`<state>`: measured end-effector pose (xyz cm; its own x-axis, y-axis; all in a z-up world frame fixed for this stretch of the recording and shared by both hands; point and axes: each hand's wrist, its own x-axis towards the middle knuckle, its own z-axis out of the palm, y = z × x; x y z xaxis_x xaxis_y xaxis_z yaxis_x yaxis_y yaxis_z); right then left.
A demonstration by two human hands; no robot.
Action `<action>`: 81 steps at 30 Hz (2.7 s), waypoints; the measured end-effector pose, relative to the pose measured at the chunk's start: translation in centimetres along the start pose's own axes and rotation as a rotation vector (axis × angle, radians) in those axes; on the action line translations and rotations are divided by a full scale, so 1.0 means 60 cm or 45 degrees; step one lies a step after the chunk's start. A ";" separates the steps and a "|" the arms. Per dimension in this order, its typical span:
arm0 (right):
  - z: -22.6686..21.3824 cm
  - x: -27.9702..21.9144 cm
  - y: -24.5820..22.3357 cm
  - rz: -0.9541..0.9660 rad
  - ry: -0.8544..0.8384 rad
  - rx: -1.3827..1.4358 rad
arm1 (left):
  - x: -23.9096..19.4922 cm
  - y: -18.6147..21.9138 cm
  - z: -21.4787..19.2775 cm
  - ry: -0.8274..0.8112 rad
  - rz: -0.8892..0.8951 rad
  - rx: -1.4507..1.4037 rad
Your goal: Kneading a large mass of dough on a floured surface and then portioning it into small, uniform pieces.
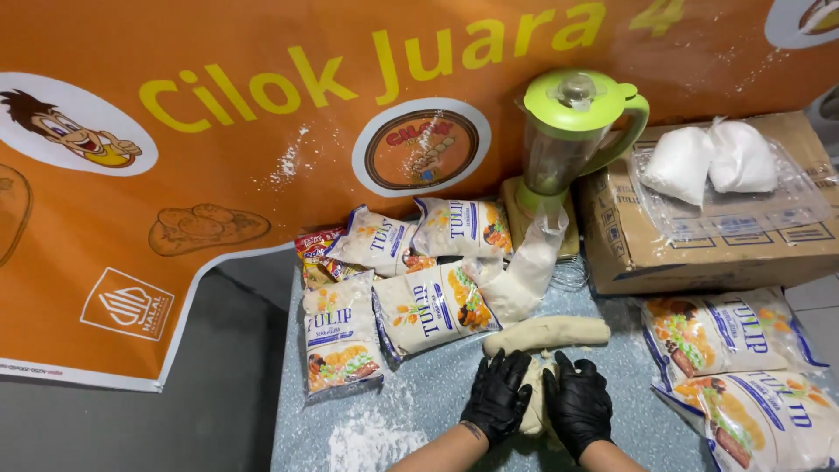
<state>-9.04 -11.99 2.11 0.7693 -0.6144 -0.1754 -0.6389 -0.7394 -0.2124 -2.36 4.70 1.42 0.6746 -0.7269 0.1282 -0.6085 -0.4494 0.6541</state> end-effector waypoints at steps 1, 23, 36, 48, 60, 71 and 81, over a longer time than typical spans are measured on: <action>-0.003 0.006 -0.002 -0.003 0.003 0.003 | 0.001 -0.003 0.012 0.003 0.002 0.004; -0.010 0.099 0.026 -0.234 0.001 0.338 | 0.012 0.007 0.063 0.180 0.154 0.074; 0.066 0.160 0.101 -0.387 0.242 0.609 | 0.009 0.022 0.047 0.226 0.165 0.065; 0.092 0.232 0.131 0.083 -0.362 0.491 | -0.001 0.018 0.026 -0.062 0.059 0.111; -0.051 0.121 0.037 -0.015 -0.398 0.411 | -0.055 -0.001 -0.020 -0.340 -0.189 0.150; -0.074 -0.057 -0.025 0.056 -0.207 0.222 | -0.058 -0.005 -0.016 -0.246 -0.105 0.188; 0.019 -0.154 0.033 -0.500 0.558 0.179 | -0.026 0.000 0.017 0.007 -0.031 0.073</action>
<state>-17.40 -7.48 2.23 0.8565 -0.3815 0.3476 -0.2783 -0.9086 -0.3114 -3.82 5.30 0.48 0.6916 -0.7127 0.1174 -0.6149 -0.4957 0.6134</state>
